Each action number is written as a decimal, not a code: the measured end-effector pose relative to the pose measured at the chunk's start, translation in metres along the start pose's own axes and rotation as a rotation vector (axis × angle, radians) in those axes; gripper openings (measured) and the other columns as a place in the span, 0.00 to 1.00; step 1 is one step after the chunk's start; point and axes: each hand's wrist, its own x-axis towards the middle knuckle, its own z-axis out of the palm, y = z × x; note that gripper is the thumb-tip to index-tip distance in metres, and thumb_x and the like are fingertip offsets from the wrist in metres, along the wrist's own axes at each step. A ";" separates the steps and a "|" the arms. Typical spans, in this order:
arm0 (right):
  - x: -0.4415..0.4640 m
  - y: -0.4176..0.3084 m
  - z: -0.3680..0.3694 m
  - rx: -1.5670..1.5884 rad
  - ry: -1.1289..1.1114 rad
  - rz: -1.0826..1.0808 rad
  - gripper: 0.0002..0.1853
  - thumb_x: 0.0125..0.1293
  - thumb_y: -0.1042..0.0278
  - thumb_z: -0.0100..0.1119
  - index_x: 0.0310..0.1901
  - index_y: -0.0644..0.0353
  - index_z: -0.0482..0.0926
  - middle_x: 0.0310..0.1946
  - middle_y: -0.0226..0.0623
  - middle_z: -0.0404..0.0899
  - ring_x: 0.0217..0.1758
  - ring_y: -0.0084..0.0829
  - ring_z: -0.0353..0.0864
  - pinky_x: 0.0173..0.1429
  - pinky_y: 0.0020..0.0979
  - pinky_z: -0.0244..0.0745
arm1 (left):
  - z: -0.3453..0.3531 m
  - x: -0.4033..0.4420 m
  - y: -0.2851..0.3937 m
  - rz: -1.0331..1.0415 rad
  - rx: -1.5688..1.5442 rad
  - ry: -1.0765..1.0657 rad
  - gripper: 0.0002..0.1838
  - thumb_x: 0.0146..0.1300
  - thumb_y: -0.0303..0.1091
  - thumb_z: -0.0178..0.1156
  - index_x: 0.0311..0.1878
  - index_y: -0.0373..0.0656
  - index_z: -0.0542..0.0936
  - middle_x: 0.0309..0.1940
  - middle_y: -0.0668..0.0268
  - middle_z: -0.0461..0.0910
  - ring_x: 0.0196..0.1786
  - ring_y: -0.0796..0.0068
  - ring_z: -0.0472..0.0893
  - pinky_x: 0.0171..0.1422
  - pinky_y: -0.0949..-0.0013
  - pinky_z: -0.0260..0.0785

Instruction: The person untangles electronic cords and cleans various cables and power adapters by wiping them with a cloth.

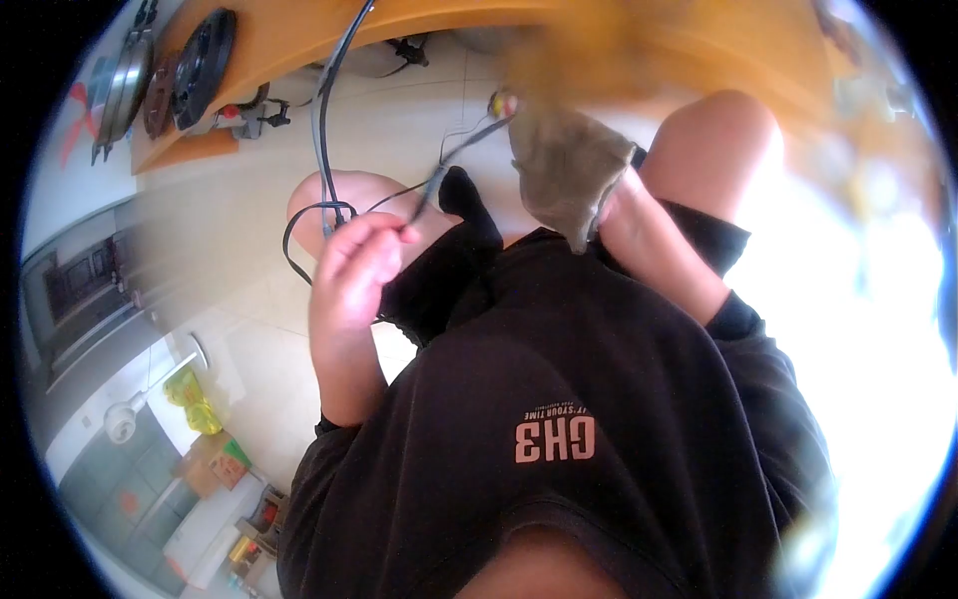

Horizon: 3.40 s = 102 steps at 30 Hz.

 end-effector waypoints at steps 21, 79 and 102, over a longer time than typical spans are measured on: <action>0.015 -0.017 0.070 -1.402 -0.016 -0.185 0.16 0.70 0.63 0.44 0.46 0.65 0.77 0.38 0.34 0.80 0.39 0.20 0.74 0.45 0.24 0.72 | 0.002 0.001 0.027 -0.025 0.542 -0.209 0.07 0.61 0.28 0.56 0.38 0.33 0.79 0.30 0.66 0.82 0.30 0.85 0.75 0.35 0.81 0.65; -0.005 0.042 0.073 -1.680 -0.010 -0.600 0.18 0.61 0.78 0.47 0.54 0.64 0.64 0.35 0.45 0.79 0.39 0.29 0.79 0.44 0.28 0.73 | 0.041 0.068 -0.019 0.466 0.513 0.224 0.09 0.55 0.30 0.64 0.37 0.36 0.79 0.25 0.70 0.77 0.18 0.90 0.66 0.21 0.83 0.56; -0.007 0.043 0.072 -1.759 0.119 -0.713 0.12 0.54 0.77 0.58 0.42 0.64 0.80 0.26 0.36 0.78 0.24 0.19 0.71 0.30 0.21 0.69 | 0.030 0.072 -0.033 0.369 0.428 0.207 0.10 0.60 0.27 0.60 0.43 0.34 0.77 0.35 0.67 0.79 0.35 0.86 0.75 0.38 0.83 0.66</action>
